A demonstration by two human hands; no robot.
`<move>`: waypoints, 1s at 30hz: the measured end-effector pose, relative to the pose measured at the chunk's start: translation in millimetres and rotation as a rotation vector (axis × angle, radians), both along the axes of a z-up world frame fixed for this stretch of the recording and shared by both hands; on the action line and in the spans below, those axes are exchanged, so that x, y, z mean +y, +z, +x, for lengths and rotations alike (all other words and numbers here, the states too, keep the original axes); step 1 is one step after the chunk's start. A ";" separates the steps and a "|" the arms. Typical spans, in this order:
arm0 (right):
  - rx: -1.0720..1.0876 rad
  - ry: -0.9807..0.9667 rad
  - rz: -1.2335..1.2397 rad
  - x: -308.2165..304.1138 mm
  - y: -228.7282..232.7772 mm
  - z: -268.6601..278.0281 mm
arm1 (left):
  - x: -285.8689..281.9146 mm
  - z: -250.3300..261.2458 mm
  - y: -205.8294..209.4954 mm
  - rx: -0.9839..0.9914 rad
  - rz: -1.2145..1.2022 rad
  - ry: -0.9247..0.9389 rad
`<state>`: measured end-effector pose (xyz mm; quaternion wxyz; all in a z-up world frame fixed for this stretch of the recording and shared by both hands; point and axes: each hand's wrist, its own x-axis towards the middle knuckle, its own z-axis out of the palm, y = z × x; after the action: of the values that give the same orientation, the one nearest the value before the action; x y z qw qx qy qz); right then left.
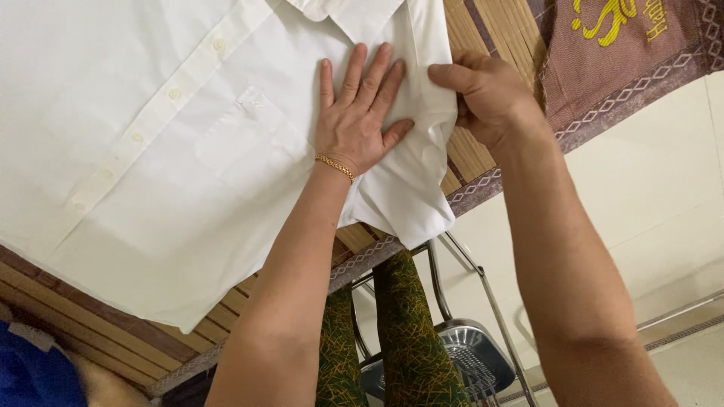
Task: Folding a white long-sleeved button-down shirt.
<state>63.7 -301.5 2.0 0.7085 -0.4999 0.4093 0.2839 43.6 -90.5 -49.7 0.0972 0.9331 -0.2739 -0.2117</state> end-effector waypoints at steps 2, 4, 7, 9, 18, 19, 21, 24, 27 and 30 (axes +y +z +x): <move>0.024 0.070 -0.095 -2.2 -3.2 -1.2 | 0.2 -2.0 -3.0 -0.007 -0.027 0.003; 0.042 0.141 -0.191 -7.1 -12.2 -3.9 | -1.5 0.2 -0.8 -0.021 -0.057 0.008; -0.149 0.069 -0.137 -8.5 -25.2 -10.7 | -2.6 3.7 6.3 0.032 0.016 0.005; -0.154 0.411 -0.688 -2.1 -17.0 -11.0 | -3.9 4.1 6.9 0.089 0.029 0.025; -0.718 0.561 -1.254 7.2 -20.3 -26.2 | 1.4 1.6 6.0 0.029 -0.017 0.009; -0.715 0.566 -1.255 12.1 -30.3 -24.6 | 0.7 2.5 7.4 0.033 -0.020 0.010; -0.914 0.834 -1.241 22.1 -51.2 -20.3 | -0.1 5.6 10.1 0.047 -0.014 -0.013; -0.849 1.075 -1.303 27.7 -68.7 -13.3 | 4.0 3.3 8.8 0.121 0.058 -0.042; -0.688 1.112 -1.187 24.0 -42.6 -5.1 | 13.4 -9.1 -6.8 -0.048 -0.110 -0.019; -0.670 1.102 -1.187 23.5 -35.4 -3.4 | 39.3 -27.6 8.5 0.024 -0.022 0.033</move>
<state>60.3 -278.0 -33.4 0.1763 -0.9697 -0.0399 0.1643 16.0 -51.2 -41.2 0.1144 0.9337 -0.2598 -0.2183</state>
